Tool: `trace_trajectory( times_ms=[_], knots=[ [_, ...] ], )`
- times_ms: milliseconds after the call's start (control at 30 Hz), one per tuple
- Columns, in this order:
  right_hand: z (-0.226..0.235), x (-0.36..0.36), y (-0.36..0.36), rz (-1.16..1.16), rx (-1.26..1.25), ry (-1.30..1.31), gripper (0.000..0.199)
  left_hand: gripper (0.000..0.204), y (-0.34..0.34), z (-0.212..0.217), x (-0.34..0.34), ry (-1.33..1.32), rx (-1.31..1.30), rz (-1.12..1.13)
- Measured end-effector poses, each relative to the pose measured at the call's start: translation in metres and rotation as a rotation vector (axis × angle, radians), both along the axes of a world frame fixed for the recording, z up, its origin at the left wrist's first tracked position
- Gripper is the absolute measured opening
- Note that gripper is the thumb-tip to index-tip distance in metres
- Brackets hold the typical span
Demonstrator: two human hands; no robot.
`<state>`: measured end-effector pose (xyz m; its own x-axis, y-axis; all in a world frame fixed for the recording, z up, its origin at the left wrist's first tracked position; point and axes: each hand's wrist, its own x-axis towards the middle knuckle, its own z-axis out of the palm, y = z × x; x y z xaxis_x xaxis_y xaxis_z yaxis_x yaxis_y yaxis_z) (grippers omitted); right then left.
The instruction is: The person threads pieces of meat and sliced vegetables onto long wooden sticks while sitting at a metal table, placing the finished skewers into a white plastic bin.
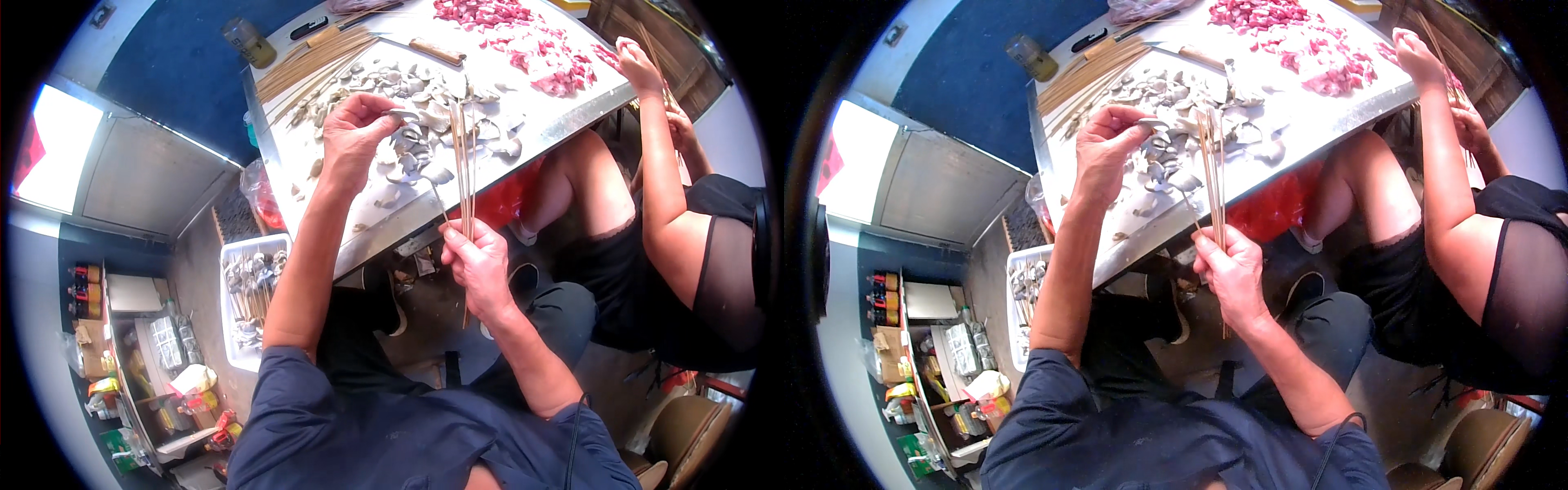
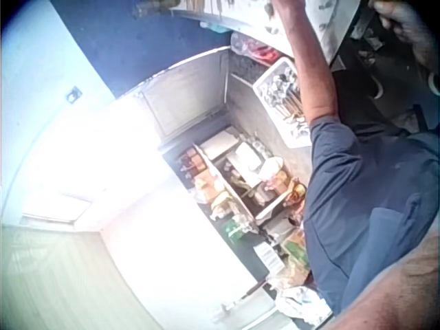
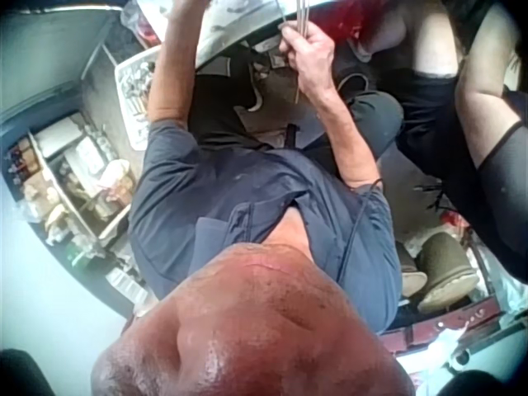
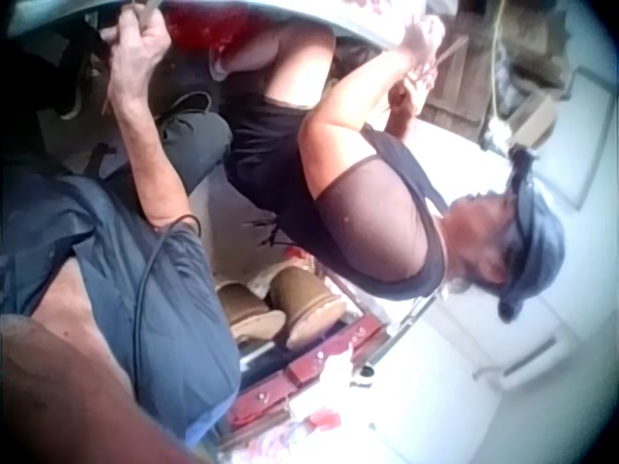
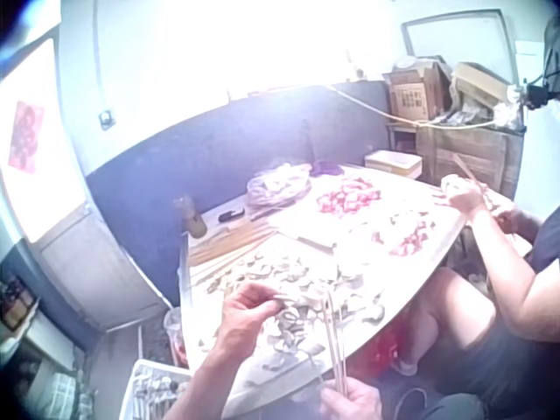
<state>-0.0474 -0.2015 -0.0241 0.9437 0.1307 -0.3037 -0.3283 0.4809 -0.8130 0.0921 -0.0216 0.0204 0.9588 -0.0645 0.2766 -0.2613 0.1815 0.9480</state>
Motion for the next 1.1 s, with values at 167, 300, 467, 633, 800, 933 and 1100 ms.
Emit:
trace_trajectory(
  times_ms=[167, 300, 467, 633, 800, 933, 1100],
  knots=[
    [-0.002, 0.001, -0.001, -0.006, 0.012, 0.009, 0.010, 0.013, -0.001, 0.000, -0.003, -0.026, 0.053, -0.002],
    [-0.004, 0.001, -0.001, 0.000, 0.017, 0.006, 0.010, 0.018, 0.006, 0.001, -0.003, -0.079, 0.131, -0.078],
    [-0.003, 0.000, -0.001, -0.009, 0.021, 0.019, 0.011, 0.013, -0.005, -0.005, -0.014, 0.042, 0.059, -0.047],
    [-0.001, 0.000, 0.000, -0.038, 0.019, 0.024, 0.012, 0.028, -0.033, -0.014, -0.035, 0.075, -0.064, -0.034],
    [0.000, 0.000, 0.002, -0.096, 0.021, -0.004, 0.014, 0.022, -0.042, -0.021, -0.044, 0.064, -0.047, -0.028],
    [0.000, -0.002, 0.000, -0.130, -0.007, -0.018, 0.014, 0.015, -0.055, -0.022, -0.053, 0.091, -0.008, -0.058],
    [-0.008, -0.002, -0.005, -0.141, 0.022, 0.021, 0.008, 0.014, -0.061, -0.029, -0.066, 0.157, 0.040, -0.099]
  ],
)
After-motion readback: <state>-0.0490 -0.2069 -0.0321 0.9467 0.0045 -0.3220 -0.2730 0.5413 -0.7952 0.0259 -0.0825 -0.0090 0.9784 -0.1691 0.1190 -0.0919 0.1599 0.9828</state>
